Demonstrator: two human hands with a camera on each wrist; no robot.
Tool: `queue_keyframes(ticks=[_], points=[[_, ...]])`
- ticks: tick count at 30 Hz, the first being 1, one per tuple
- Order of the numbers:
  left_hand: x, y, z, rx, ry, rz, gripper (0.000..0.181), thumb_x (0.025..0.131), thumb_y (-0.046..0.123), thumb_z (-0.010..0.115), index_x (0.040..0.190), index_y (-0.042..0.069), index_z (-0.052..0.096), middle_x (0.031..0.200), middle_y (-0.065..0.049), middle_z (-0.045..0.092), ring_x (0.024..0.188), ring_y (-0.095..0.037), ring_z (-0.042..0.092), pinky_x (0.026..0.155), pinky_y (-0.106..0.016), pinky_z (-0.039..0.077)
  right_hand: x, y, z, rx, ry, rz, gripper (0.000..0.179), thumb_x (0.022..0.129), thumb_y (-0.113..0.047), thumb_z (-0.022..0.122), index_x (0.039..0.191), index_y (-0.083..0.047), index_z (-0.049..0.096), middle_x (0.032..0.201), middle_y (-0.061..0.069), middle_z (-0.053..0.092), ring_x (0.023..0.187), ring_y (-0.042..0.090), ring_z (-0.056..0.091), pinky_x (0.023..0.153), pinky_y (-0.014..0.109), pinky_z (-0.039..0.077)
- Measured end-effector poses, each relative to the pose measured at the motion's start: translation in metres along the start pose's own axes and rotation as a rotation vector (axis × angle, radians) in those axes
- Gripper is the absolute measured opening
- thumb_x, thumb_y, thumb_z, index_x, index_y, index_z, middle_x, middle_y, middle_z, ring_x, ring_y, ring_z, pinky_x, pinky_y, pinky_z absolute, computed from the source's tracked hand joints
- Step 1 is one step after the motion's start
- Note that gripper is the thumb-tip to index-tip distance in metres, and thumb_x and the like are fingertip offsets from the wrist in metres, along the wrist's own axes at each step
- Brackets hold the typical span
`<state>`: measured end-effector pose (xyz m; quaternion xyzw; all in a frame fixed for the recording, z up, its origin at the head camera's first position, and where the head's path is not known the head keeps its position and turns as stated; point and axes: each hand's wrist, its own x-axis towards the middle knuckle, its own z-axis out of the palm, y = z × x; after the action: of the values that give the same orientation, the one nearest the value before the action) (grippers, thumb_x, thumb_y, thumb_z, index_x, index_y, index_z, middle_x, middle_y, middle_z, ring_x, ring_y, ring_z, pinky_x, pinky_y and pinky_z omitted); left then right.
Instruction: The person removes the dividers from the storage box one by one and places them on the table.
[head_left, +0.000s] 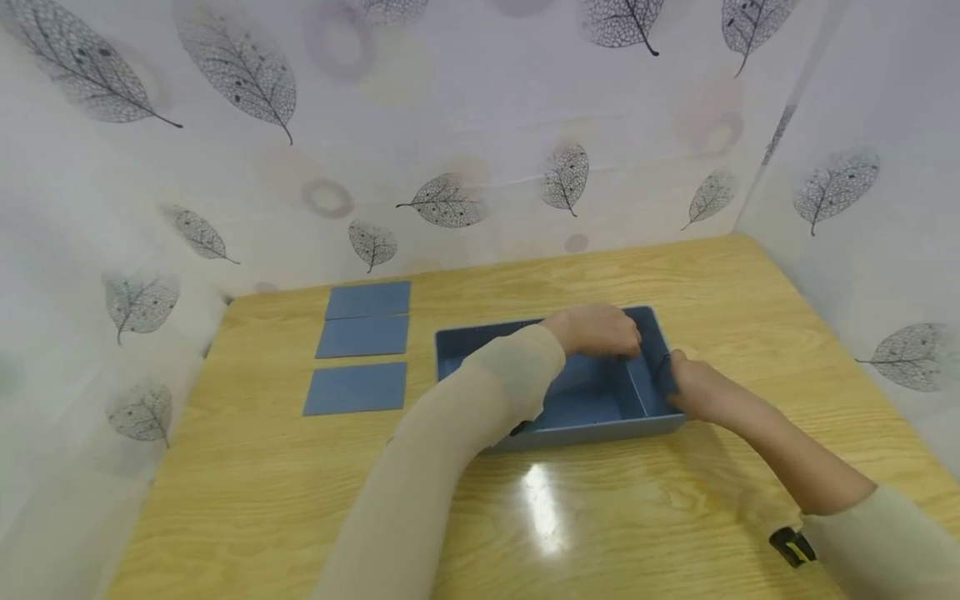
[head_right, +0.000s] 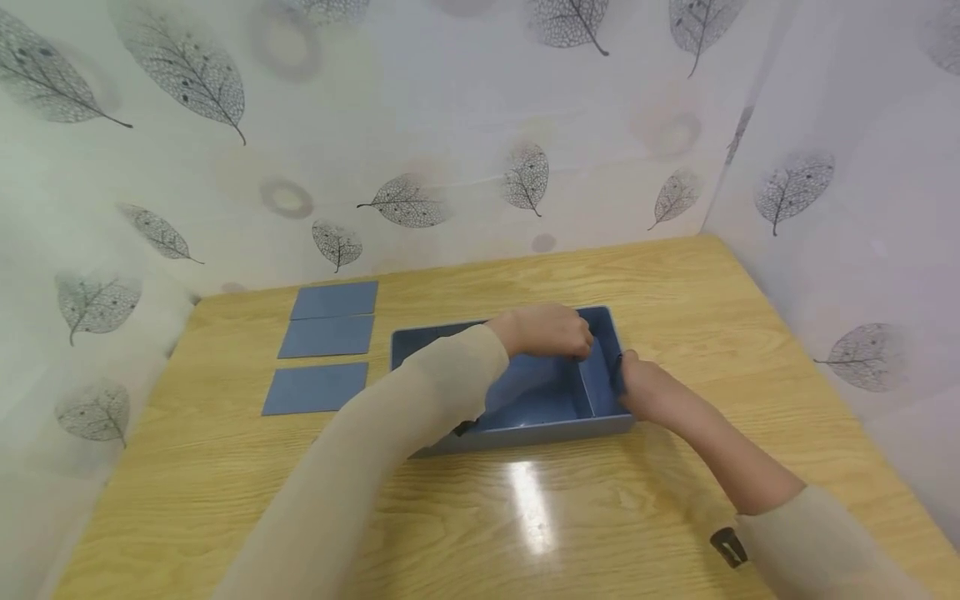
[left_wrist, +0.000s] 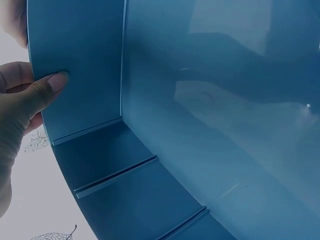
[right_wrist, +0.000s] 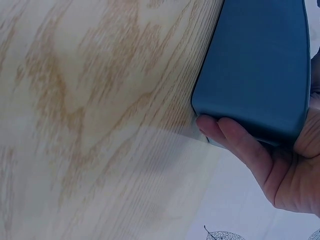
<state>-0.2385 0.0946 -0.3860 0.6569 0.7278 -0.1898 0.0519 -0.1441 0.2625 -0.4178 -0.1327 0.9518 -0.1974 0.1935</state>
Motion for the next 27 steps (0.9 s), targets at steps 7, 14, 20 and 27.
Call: queue_keyframes(ticks=[7, 14, 20, 27], points=[[0.000, -0.001, -0.003, 0.026, 0.009, 0.029, 0.025, 0.096, 0.009, 0.052, 0.113, 0.014, 0.068, 0.114, 0.000, 0.066, 0.098, -0.013, 0.060, 0.088, -0.023, 0.047, -0.001, -0.001, 0.002, -0.035, 0.035, -0.014, 0.040, 0.078, 0.003, 0.063, 0.098, 0.019, 0.033, 0.073, 0.023, 0.054, 0.064, 0.028, 0.056, 0.055, 0.037, 0.048], [-0.006, -0.006, -0.010, 0.063, 0.063, 0.070, 0.028, 0.097, 0.006, 0.045, 0.109, 0.013, 0.070, 0.110, -0.001, 0.067, 0.097, -0.016, 0.059, 0.087, -0.027, 0.046, 0.001, 0.000, -0.002, -0.060, 0.041, -0.045, 0.041, 0.078, 0.002, 0.064, 0.098, 0.018, 0.032, 0.071, 0.020, 0.053, 0.061, 0.026, 0.054, 0.053, 0.036, 0.046], [-0.015, -0.009, -0.018, 0.133, 0.108, 0.096, 0.029, 0.099, 0.005, 0.043, 0.108, 0.012, 0.069, 0.110, -0.001, 0.067, 0.095, -0.017, 0.059, 0.085, -0.027, 0.045, 0.002, 0.001, -0.005, -0.041, 0.018, -0.039, 0.041, 0.080, 0.001, 0.063, 0.099, 0.019, 0.032, 0.071, 0.019, 0.053, 0.059, 0.025, 0.054, 0.052, 0.034, 0.046], [-0.021, -0.011, -0.025, 0.108, 0.161, 0.114, 0.031, 0.098, 0.002, 0.040, 0.100, 0.011, 0.069, 0.103, -0.002, 0.067, 0.089, -0.016, 0.058, 0.082, -0.028, 0.045, -0.001, 0.000, -0.001, -0.008, 0.010, -0.021, 0.040, 0.081, 0.003, 0.061, 0.101, 0.020, 0.032, 0.070, 0.018, 0.053, 0.059, 0.024, 0.054, 0.051, 0.034, 0.046]])
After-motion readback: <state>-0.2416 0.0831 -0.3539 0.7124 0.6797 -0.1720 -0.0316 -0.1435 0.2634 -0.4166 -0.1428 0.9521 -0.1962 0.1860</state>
